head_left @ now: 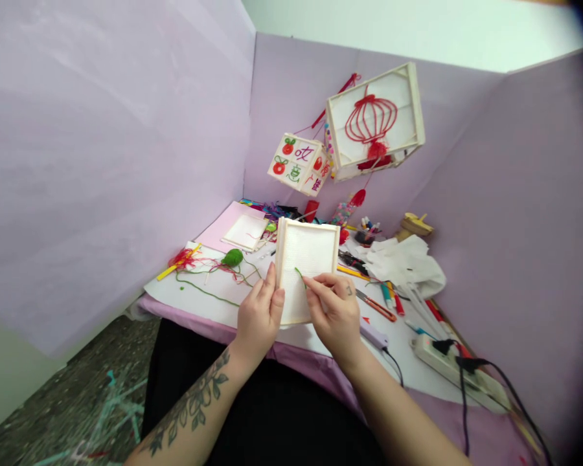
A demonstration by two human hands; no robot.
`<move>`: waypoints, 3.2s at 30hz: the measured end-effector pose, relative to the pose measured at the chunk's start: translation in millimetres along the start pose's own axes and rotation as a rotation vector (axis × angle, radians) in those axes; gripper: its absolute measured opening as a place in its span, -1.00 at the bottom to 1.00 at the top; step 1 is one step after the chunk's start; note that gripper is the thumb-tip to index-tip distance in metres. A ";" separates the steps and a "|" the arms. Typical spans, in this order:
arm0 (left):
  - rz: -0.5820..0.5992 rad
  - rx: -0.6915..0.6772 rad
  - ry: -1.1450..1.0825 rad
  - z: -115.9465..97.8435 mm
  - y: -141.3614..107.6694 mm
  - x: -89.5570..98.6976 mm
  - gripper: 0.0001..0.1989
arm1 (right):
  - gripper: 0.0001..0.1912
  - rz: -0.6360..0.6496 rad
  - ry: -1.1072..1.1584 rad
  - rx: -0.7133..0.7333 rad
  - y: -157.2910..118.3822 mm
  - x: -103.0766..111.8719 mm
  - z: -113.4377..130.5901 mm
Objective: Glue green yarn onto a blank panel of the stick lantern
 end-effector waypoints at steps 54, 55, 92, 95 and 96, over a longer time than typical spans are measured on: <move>-0.027 0.002 -0.017 1.2 0.2 1.5 -0.49 | -0.63 0.001 -0.019 0.087 -18.5 8.7 2.1; -0.025 0.001 -0.018 1.0 0.2 1.4 -0.49 | -0.64 0.002 -0.026 0.093 -18.3 8.5 2.5; -0.011 0.024 -0.025 -0.5 0.9 0.8 -0.49 | -0.60 0.000 0.022 0.049 -40.6 20.8 -7.1; -0.017 0.011 -0.018 -1.1 1.1 1.4 -0.49 | -0.59 -0.025 0.026 0.026 -42.1 26.0 -8.7; -0.018 0.008 -0.016 -1.2 1.1 1.5 -0.49 | -0.59 -0.024 0.028 0.024 -42.7 26.8 -8.7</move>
Point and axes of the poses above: each hand's wrist, its own y-axis towards the middle knuckle, its own x-axis out of the back of the hand, z = x × y, the point moved 9 cm from there along y, towards the middle knuckle, and after that the axes turned 13 degrees about -z, right-handed, at the moved point
